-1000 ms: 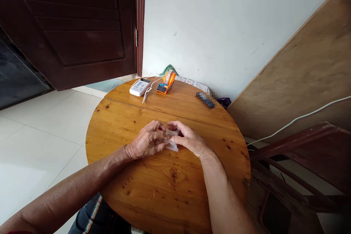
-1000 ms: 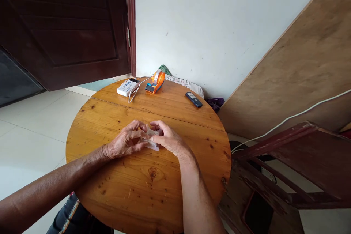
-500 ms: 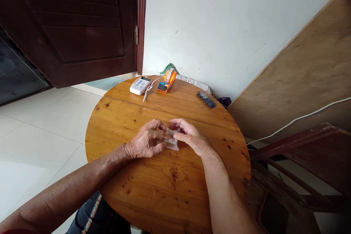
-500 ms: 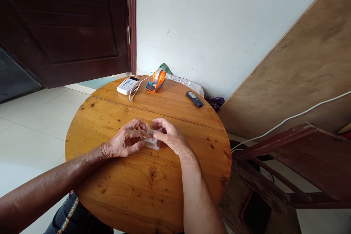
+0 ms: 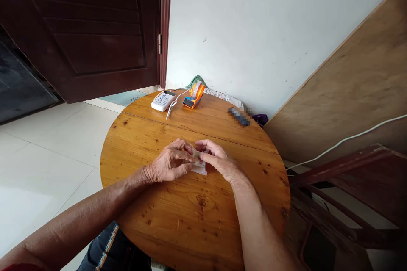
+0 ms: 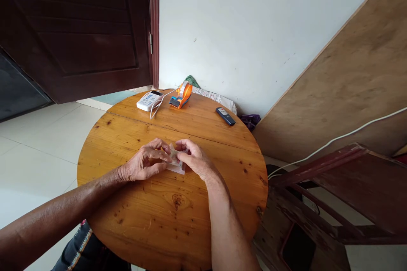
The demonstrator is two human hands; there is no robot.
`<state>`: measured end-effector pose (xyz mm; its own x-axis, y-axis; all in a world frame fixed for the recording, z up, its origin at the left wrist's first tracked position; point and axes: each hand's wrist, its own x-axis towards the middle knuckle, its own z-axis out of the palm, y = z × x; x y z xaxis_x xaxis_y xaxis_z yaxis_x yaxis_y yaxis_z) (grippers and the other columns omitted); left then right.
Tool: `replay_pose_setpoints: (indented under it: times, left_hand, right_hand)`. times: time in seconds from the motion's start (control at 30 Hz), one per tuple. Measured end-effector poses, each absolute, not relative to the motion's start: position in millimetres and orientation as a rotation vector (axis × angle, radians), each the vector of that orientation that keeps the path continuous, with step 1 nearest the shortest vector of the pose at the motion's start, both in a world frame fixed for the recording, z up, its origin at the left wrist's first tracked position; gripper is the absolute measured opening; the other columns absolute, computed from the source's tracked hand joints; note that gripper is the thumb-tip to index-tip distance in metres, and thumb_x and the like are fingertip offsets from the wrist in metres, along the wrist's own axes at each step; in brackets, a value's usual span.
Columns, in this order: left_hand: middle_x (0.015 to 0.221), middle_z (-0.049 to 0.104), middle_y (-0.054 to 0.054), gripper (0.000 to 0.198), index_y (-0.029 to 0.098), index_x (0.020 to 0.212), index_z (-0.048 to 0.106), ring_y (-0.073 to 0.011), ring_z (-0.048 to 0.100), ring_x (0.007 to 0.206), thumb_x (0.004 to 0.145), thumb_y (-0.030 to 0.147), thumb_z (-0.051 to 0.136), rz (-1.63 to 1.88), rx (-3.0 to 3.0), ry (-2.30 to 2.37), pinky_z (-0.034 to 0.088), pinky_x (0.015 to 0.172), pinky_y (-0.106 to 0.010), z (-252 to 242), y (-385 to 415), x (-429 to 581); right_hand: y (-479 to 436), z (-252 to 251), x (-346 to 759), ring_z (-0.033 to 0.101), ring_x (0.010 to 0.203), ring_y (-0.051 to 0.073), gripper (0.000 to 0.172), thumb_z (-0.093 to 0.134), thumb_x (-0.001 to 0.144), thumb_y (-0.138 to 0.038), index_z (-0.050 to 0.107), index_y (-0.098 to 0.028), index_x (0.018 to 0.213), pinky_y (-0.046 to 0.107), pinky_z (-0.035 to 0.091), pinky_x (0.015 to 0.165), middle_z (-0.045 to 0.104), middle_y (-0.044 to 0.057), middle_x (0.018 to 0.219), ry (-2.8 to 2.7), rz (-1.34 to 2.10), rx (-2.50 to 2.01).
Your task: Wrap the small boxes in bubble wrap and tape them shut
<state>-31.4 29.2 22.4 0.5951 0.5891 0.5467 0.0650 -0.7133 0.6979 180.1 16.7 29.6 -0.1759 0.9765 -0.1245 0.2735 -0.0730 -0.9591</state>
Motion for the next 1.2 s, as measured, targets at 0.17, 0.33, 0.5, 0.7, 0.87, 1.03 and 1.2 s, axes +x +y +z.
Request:
replay_pose_setpoints:
  times: [0.17, 0.33, 0.5, 0.7, 0.87, 1.03, 1.2]
  left_hand:
    - [0.092, 0.064, -0.009, 0.018, 0.015, 0.08, 0.072, -0.0196, 0.062, 0.087, 0.084, 0.03, 0.062, 1.131, 1.925, 0.684, 0.049, 0.082, -0.034, 26, 32, -32]
    - [0.08, 0.065, -0.005, 0.019, 0.016, 0.07, 0.068, -0.0184, 0.059, 0.08, 0.078, 0.033, 0.062, 1.126, 1.587, 0.922, 0.047, 0.077, -0.031, 24, 39, -31]
    - [0.072, 0.065, -0.001, 0.018, 0.016, 0.071, 0.069, -0.0146, 0.055, 0.071, 0.069, 0.034, 0.067, 1.151, 1.248, 0.995, 0.044, 0.071, -0.027, 18, 50, -32]
    - [0.066, 0.062, 0.0, 0.02, 0.015, 0.07, 0.068, -0.0128, 0.051, 0.065, 0.065, 0.035, 0.067, 1.143, 1.221, 1.027, 0.041, 0.064, -0.024, 19, 50, -31]
    - [0.068, 0.063, 0.0, 0.022, 0.015, 0.078, 0.07, -0.0126, 0.051, 0.061, 0.066, 0.033, 0.064, 1.043, 1.305, 1.062, 0.041, 0.059, -0.025, 19, 47, -30]
    - [0.088, 0.07, -0.005, 0.022, 0.015, 0.084, 0.07, -0.0192, 0.063, 0.083, 0.068, 0.028, 0.062, 1.026, 1.496, 1.031, 0.05, 0.078, -0.031, 16, 46, -31]
    - [0.12, 0.066, -0.012, 0.057, 0.017, 0.127, 0.06, -0.0248, 0.062, 0.104, 0.071, 0.027, 0.066, 0.896, 1.536, 0.934, 0.051, 0.089, -0.039, 9, 44, -30]
  right_hand:
    - [15, 38, 186, 0.061, 0.106, 0.022, 0.032, 0.068, 0.074, -0.033, 0.066, -0.023, 0.104, 0.039, 0.046, 0.095, 0.069, 0.005, 0.108, -1.479, 1.25, -1.333]
    - [9, 53, 196, 0.057, 0.12, 0.026, 0.026, 0.071, 0.073, -0.033, 0.07, -0.024, 0.098, 0.044, 0.041, 0.104, 0.065, 0.006, 0.125, -1.592, 1.175, -1.302]
    - [5, 60, 202, 0.049, 0.131, 0.028, 0.021, 0.071, 0.074, -0.027, 0.072, -0.026, 0.096, 0.047, 0.032, 0.111, 0.059, 0.006, 0.136, -1.877, 1.086, -1.266]
    - [6, 57, 197, 0.047, 0.133, 0.029, 0.021, 0.068, 0.075, -0.019, 0.074, -0.027, 0.094, 0.047, 0.034, 0.11, 0.058, 0.006, 0.138, -2.021, 1.033, -1.254]
    - [5, 56, 188, 0.055, 0.123, 0.029, 0.013, 0.066, 0.076, -0.02, 0.073, -0.025, 0.086, 0.043, 0.044, 0.099, 0.056, 0.007, 0.137, -2.011, 1.039, -1.275]
    - [5, 56, 179, 0.055, 0.123, 0.028, 0.012, 0.06, 0.083, -0.025, 0.069, -0.024, 0.075, 0.045, 0.042, 0.102, 0.06, 0.006, 0.133, -1.9, 0.964, -1.3]
    - [8, 50, 178, 0.053, 0.125, 0.027, 0.012, 0.058, 0.087, -0.032, 0.063, -0.024, 0.079, 0.045, 0.037, 0.106, 0.063, 0.006, 0.129, -1.744, 0.896, -1.261]
